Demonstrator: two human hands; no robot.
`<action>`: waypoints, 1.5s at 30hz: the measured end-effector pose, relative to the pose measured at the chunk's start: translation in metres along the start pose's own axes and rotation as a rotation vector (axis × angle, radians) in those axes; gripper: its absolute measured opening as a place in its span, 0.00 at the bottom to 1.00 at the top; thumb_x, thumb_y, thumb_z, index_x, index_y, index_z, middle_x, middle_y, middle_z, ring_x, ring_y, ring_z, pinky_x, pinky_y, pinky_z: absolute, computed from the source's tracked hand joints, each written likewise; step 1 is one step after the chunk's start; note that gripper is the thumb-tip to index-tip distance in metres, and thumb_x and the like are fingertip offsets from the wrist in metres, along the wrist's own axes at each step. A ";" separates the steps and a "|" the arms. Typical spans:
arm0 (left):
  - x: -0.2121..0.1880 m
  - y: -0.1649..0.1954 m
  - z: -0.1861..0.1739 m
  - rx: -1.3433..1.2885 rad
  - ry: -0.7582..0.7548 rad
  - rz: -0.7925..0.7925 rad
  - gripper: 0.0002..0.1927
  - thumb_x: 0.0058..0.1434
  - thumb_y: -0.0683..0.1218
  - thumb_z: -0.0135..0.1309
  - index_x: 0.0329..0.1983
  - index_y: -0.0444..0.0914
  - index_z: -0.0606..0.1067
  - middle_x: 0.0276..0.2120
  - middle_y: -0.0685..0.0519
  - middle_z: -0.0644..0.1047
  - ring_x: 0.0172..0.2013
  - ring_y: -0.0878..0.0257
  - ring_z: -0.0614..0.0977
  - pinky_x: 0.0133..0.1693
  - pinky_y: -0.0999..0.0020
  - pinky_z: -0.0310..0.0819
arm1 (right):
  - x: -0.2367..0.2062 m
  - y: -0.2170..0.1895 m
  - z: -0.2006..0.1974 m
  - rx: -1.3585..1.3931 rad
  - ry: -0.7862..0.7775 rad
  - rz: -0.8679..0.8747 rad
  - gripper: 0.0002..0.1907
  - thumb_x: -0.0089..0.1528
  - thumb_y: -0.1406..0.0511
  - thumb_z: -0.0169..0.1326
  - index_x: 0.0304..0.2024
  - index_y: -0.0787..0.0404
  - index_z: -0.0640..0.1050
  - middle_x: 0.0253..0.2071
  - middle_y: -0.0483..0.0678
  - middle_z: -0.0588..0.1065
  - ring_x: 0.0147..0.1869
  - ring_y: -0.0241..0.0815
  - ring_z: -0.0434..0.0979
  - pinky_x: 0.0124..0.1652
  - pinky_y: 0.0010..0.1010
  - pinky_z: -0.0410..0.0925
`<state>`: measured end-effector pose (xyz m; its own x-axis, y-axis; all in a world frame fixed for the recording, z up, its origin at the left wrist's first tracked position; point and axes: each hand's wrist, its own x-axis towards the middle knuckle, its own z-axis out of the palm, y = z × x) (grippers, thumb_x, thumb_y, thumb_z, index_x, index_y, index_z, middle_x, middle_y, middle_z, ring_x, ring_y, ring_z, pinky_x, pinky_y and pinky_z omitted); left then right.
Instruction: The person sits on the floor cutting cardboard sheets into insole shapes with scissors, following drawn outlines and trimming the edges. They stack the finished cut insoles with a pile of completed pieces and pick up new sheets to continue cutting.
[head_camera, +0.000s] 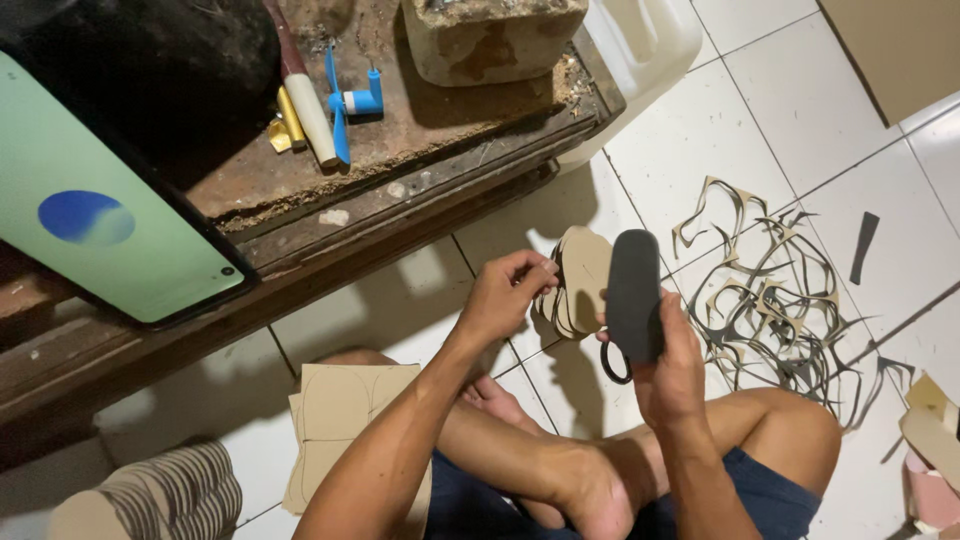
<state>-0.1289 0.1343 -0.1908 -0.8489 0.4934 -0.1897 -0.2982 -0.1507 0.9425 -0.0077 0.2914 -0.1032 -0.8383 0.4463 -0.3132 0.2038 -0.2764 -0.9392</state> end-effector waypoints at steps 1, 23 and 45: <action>0.000 0.000 0.000 0.043 0.009 -0.017 0.14 0.67 0.50 0.55 0.40 0.33 0.80 0.29 0.55 0.81 0.31 0.72 0.78 0.35 0.76 0.73 | 0.000 0.001 -0.001 -0.016 0.006 -0.015 0.28 0.72 0.52 0.36 0.60 0.69 0.69 0.48 0.53 0.77 0.48 0.44 0.79 0.48 0.39 0.73; -0.019 0.005 0.021 0.590 -0.134 -0.129 0.47 0.60 0.63 0.52 0.75 0.33 0.55 0.65 0.32 0.67 0.63 0.38 0.70 0.61 0.49 0.64 | 0.073 0.049 0.017 -0.136 -0.046 0.451 0.28 0.60 0.59 0.57 0.61 0.65 0.72 0.52 0.51 0.76 0.54 0.48 0.75 0.51 0.44 0.68; 0.003 -0.004 0.010 0.408 0.474 0.283 0.44 0.60 0.60 0.58 0.70 0.27 0.64 0.64 0.29 0.70 0.64 0.36 0.72 0.65 0.52 0.64 | 0.090 0.066 0.038 -1.599 -0.140 -0.497 0.66 0.39 0.58 0.72 0.74 0.65 0.53 0.59 0.67 0.68 0.60 0.66 0.69 0.57 0.52 0.65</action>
<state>-0.1261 0.1450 -0.1922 -0.9969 0.0404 0.0671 0.0728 0.1617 0.9841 -0.0884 0.2808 -0.1880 -0.9923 0.1200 -0.0310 0.1233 0.9804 -0.1538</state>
